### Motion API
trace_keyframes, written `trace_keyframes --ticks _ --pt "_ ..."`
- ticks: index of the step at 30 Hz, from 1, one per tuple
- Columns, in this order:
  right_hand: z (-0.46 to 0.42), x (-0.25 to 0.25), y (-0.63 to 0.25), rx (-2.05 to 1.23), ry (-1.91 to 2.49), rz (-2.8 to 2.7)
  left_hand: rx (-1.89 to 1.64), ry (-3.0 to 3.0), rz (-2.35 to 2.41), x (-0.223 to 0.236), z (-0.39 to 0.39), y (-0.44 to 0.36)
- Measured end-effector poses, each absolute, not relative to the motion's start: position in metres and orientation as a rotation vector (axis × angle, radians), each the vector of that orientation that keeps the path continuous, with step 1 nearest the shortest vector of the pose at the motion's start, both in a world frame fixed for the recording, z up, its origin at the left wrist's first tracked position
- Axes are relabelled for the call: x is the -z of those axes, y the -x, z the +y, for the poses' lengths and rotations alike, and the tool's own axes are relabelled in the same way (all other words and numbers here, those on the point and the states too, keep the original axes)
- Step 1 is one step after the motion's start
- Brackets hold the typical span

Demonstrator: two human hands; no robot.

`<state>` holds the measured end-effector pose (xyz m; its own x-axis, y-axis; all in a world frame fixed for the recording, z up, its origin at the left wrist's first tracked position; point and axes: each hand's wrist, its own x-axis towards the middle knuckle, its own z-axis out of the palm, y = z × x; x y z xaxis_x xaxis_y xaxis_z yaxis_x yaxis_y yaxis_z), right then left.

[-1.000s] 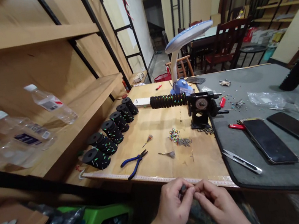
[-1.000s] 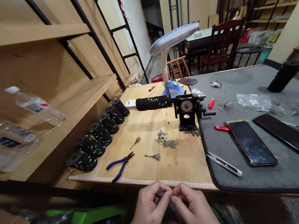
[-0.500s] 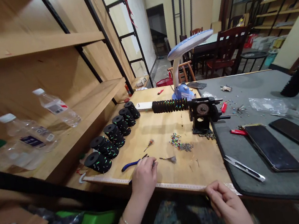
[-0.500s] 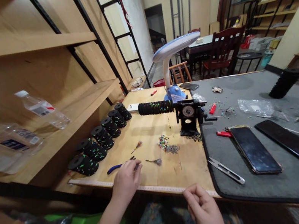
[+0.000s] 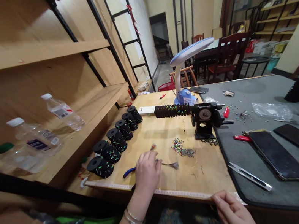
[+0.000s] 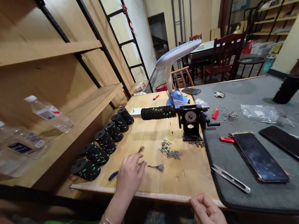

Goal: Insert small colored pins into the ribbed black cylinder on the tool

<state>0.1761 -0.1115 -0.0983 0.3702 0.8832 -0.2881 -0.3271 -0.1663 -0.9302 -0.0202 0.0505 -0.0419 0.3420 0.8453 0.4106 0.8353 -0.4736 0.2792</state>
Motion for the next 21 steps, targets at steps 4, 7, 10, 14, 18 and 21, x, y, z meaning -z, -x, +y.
trace_keyframes --ticks 4,7,10,14,18,21 --pt "-0.113 0.100 -0.178 -1.169 1.343 -0.567 -0.859 -2.473 1.476 0.041 0.052 0.009" --pt "-0.114 0.100 -0.181 -1.181 1.353 -0.597 -0.890 -2.396 1.389 0.041 0.051 0.004" --pt "-0.115 0.101 -0.181 -1.222 1.345 -0.587 -0.840 -2.394 1.382 0.040 0.049 0.003" --pt "-0.115 0.102 -0.176 -1.164 1.343 -0.555 -0.611 -2.515 1.249 0.038 0.044 -0.002" --pt "-0.114 0.103 -0.174 -1.231 1.328 -0.574 -0.384 -2.610 1.215 0.043 0.043 -0.013" --pt "-0.115 0.104 -0.175 -1.274 1.324 -0.630 -0.354 -2.626 1.266 0.050 0.046 -0.018"
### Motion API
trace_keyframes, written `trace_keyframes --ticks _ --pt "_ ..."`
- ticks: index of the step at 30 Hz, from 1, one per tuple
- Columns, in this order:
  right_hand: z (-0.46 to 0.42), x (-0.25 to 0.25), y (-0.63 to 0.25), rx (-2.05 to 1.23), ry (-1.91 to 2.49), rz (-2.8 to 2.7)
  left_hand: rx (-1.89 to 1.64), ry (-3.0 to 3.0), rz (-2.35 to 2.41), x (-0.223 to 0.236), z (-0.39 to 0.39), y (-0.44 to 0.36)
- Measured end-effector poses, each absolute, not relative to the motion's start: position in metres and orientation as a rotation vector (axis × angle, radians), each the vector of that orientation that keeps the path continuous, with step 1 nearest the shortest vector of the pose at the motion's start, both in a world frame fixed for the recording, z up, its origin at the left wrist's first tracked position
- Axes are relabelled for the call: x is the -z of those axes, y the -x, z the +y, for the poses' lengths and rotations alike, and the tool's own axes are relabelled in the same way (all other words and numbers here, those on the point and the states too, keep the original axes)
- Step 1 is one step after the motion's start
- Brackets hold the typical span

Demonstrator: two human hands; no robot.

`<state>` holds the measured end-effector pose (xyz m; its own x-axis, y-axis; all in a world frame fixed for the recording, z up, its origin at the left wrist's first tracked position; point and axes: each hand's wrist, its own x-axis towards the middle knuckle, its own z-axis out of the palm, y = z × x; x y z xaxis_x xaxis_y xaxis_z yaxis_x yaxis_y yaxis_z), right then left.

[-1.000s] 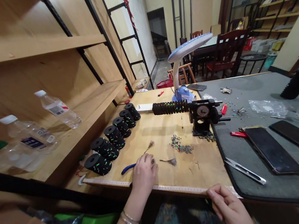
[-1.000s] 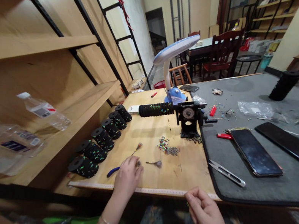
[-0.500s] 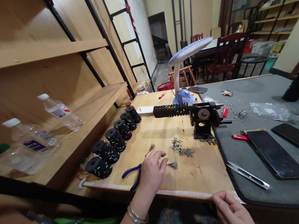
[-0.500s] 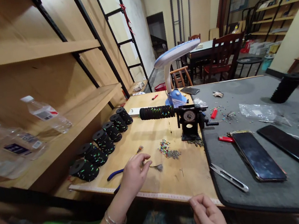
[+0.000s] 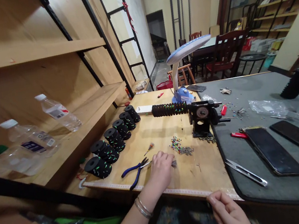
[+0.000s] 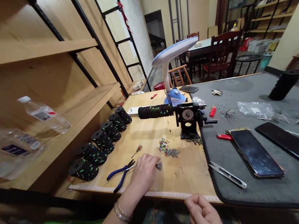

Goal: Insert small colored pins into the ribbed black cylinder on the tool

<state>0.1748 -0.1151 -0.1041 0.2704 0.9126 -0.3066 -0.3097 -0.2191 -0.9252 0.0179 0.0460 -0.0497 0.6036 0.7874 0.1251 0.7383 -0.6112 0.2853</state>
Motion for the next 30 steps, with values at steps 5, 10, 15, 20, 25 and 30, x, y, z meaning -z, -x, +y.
trace_keyframes --ticks 5,10,15,20,25,30 --pt "-0.116 0.107 -0.174 -1.299 1.321 -0.636 -0.511 -2.538 1.260 0.051 0.051 -0.013" --pt "-0.116 0.109 -0.174 -1.311 1.324 -0.666 -0.894 -1.969 1.171 0.044 0.044 0.009" --pt "-0.116 0.107 -0.170 -1.282 1.326 -0.670 -0.959 -1.475 1.067 0.043 0.020 0.028" --pt "-0.117 0.105 -0.166 -1.283 1.346 -0.694 -0.919 -1.363 1.087 0.053 -0.017 0.032" --pt "-0.120 0.106 -0.165 -1.274 1.381 -0.695 -0.560 -1.505 1.095 0.081 -0.058 0.058" --pt "-0.118 0.105 -0.161 -1.292 1.387 -0.703 -0.428 -1.370 1.121 0.125 -0.081 0.110"
